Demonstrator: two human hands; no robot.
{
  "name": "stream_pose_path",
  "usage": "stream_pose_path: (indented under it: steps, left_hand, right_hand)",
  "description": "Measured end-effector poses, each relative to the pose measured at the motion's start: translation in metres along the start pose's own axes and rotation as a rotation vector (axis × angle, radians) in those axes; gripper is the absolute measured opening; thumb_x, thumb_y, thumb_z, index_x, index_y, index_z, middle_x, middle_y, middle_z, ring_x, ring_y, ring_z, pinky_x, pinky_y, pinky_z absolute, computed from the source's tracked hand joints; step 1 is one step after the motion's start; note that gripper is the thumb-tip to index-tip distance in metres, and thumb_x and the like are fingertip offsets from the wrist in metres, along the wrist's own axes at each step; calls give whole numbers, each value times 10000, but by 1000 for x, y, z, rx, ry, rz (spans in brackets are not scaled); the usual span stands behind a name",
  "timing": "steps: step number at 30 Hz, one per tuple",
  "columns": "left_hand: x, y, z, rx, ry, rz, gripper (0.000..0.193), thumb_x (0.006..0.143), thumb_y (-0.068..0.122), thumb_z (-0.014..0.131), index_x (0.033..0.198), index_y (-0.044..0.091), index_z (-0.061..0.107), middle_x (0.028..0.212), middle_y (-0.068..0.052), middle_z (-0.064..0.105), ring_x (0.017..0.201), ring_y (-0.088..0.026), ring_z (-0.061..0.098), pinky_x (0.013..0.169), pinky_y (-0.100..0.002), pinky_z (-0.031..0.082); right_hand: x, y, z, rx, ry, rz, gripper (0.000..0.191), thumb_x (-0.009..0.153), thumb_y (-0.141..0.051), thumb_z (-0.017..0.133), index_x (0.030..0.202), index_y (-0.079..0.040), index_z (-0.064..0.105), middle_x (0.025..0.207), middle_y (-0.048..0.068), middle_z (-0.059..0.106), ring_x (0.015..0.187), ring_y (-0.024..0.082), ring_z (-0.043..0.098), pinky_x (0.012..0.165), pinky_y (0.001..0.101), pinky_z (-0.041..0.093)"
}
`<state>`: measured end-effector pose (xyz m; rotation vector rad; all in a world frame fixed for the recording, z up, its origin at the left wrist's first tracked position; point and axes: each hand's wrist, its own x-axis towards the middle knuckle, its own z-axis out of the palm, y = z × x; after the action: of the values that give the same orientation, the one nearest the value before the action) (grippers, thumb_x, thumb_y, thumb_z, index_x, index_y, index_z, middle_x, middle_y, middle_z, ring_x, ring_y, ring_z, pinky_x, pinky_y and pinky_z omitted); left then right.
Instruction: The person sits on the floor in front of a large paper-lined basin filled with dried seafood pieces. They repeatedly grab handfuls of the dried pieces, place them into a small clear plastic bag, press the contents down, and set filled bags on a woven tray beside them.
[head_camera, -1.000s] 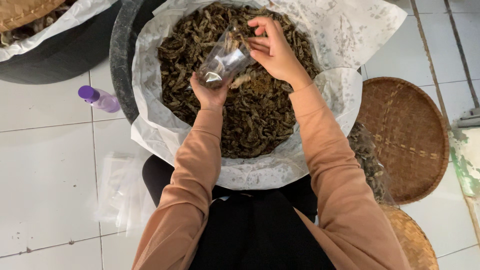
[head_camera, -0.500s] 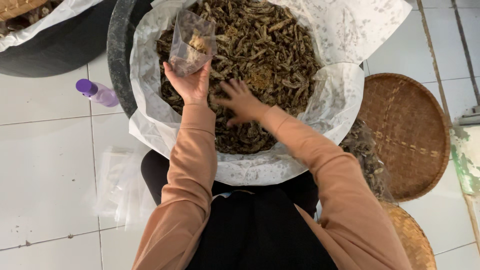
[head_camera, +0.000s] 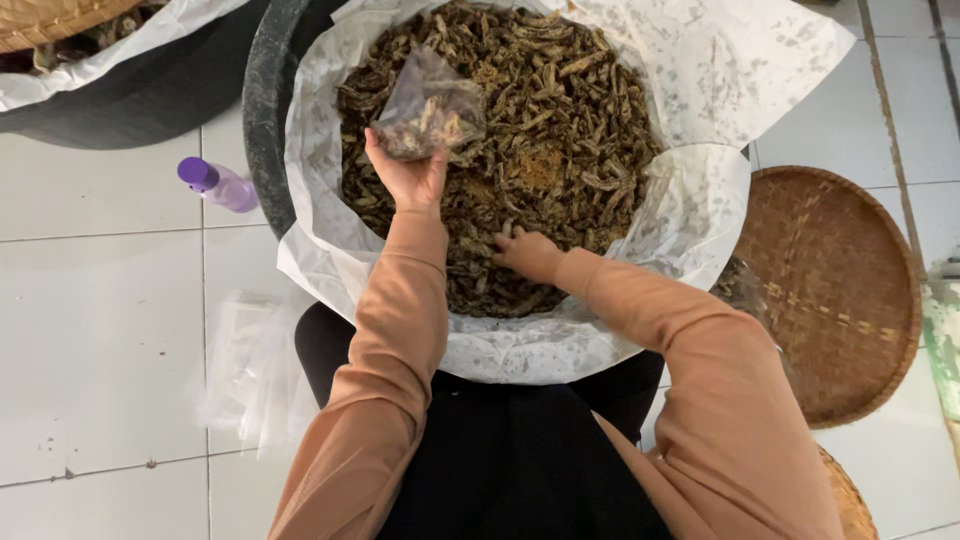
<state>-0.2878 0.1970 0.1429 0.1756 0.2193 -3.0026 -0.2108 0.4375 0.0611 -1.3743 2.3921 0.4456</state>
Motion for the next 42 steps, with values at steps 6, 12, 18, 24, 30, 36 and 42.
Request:
stream_pose_path:
  steps: [6,12,18,24,30,36,42]
  left_hand:
    - [8,-7,-15,-77,97,67,686,1010,563,483,1491,81,406,1501,-200,456,1365,-412,475,1173,-629,405]
    - [9,-13,-23,80,163,62,688,987,593,408,1498,132,399,1515,-165,437,1408,-394,421,1192,-650,329]
    - [-5,-24,-19,51,250,-36,705,991,590,381,1536,143,359,1532,-190,405,1424,-437,397,1168,-708,325]
    - [-8,-30,-17,51,264,-47,751,992,607,346,1555,109,329,1533,-221,400,1430,-460,387,1165,-711,323]
    - [-2,-28,-28,118,352,60,779,953,628,366,1564,148,304,1540,-208,374,1449,-435,367,1174,-690,315]
    - [1,-28,-31,99,337,112,796,954,643,412,1577,164,288,1581,-189,330,1479,-422,320,1200,-687,270]
    - [-2,-31,-24,100,314,83,774,954,632,389,1573,178,291,1576,-172,331,1482,-418,313,1208,-676,270]
  right_hand:
    - [-52,22,-60,405,111,163,373,736,-132,815,1097,-135,724,1310,120,594,1099,342,654,910,445,593]
    - [-95,75,-176,791,932,188,325,810,-242,891,1038,-90,716,1243,65,659,1178,250,632,1084,441,527]
    - [-80,88,-240,783,1388,106,387,866,-198,944,1070,-57,648,1360,61,545,1158,204,612,1016,352,567]
    - [-21,72,-243,431,1600,158,376,870,-182,978,1046,-110,654,1436,91,496,1212,224,638,1000,324,600]
    - [2,67,-215,700,1458,192,414,862,-202,921,1128,-119,614,1389,96,516,1290,287,552,1105,443,517]
    - [-12,100,-212,1573,1366,211,321,900,-187,869,1113,-84,652,1068,70,639,1011,254,576,958,478,551]
    - [-28,107,-222,2024,1406,-96,294,872,-138,848,1089,-90,656,1033,28,653,1042,201,588,953,420,550]
